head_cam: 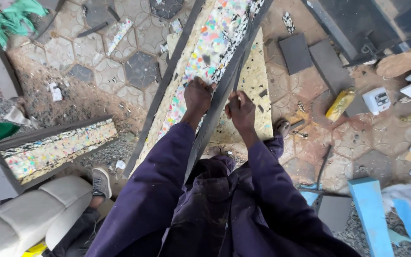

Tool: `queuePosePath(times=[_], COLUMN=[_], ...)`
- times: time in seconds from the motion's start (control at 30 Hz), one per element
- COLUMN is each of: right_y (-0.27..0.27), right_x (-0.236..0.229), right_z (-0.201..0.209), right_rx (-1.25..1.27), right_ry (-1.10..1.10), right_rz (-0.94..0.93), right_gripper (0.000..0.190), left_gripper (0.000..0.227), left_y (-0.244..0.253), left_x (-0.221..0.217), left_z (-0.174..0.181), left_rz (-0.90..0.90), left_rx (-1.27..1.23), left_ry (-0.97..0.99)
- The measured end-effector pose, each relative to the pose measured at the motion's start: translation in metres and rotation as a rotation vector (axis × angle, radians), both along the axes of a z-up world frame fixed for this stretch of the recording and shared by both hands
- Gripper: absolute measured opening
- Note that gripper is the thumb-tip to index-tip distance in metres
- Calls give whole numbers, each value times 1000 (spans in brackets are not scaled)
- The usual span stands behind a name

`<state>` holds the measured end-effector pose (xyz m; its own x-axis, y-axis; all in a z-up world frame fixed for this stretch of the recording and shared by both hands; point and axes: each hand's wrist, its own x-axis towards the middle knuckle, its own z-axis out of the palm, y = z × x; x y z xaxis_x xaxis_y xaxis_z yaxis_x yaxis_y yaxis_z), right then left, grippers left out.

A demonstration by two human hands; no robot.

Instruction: Measuring and cutting a piece of foam using a metal ruler and a utility knife on a workshop floor.

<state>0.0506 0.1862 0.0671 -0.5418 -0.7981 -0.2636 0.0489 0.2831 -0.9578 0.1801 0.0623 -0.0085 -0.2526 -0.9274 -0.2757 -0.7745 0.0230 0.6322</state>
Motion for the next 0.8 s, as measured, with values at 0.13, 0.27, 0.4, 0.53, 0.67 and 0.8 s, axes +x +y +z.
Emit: queuePosePath(times=[0.13, 0.27, 0.4, 0.53, 0.67, 0.8], right_y=[2, -35, -16, 25, 15, -13], right_x=[2, -24, -9, 34, 20, -3], right_z=[-5, -26, -11, 12, 5, -21], right_rx=[-20, -50, -55, 28, 5, -77], right_ry=[29, 54, 88, -55, -14, 73], right_rz=[12, -24, 38, 64, 50, 49], right_gripper=[26, 27, 27, 27, 26, 29], left_gripper=[38, 36, 38, 39, 38, 38], left_y=[-1, 0, -1, -6, -4, -5], left_x=[-3, -10, 0, -1, -7, -9], left_z=[8, 11, -3, -4, 3, -10], left_rz=[-19, 11, -1, -24, -24, -29], left_rx=[1, -3, 2, -14, 2, -23], left_ry=[-33, 28, 19, -34, -5, 11])
